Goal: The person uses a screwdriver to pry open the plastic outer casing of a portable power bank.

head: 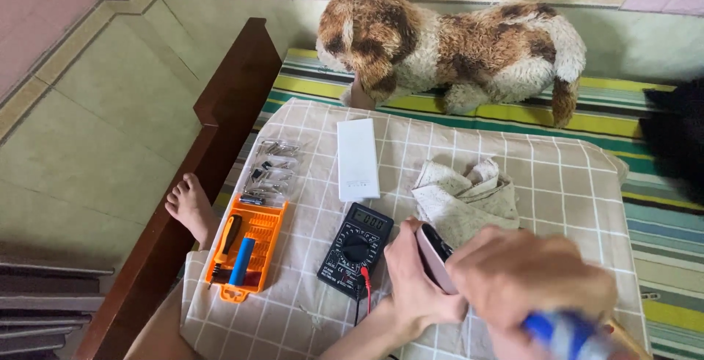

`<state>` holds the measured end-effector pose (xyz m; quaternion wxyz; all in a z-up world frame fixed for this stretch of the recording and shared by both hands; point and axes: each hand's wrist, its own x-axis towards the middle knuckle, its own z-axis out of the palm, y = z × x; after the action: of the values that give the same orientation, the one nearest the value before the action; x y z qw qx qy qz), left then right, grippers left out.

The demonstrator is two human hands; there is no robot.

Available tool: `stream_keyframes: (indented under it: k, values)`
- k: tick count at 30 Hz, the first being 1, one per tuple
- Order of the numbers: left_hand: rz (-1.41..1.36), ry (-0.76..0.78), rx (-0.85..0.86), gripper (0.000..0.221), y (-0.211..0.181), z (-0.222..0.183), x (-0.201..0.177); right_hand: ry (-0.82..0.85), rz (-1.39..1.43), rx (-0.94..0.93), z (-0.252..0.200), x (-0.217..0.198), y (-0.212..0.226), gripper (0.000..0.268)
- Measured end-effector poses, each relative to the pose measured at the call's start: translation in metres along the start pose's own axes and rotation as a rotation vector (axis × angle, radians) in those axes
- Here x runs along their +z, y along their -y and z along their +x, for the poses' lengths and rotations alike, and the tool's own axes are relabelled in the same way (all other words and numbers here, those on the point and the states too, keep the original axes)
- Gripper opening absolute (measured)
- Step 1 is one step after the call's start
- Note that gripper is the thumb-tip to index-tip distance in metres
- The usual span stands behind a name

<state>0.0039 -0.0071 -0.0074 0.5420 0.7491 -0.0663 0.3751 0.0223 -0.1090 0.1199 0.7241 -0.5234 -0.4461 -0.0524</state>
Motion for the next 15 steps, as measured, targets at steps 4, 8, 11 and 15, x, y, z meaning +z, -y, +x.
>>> stream_keyframes:
  k: [4, 8, 11, 15]
  values:
    - [0.002, -0.031, 0.019, 0.042, -0.001, -0.003, -0.002, -0.162, 0.510, 0.193, 0.022, -0.005, 0.010, 0.072]
    - [0.074, -0.054, 0.091, 0.031, -0.004, -0.003, -0.001, -0.316, 0.471, 0.224, 0.024, -0.010, 0.003, 0.066]
    - [0.062, -0.042, 0.034, 0.045, -0.003, -0.009, -0.001, -0.372, 0.621, 0.365, 0.023, -0.018, 0.008, 0.061]
    - [0.114, -0.039, 0.051, 0.051, 0.002, -0.012, 0.002, -0.288, 0.544, 0.291, 0.022, -0.016, 0.008, 0.064]
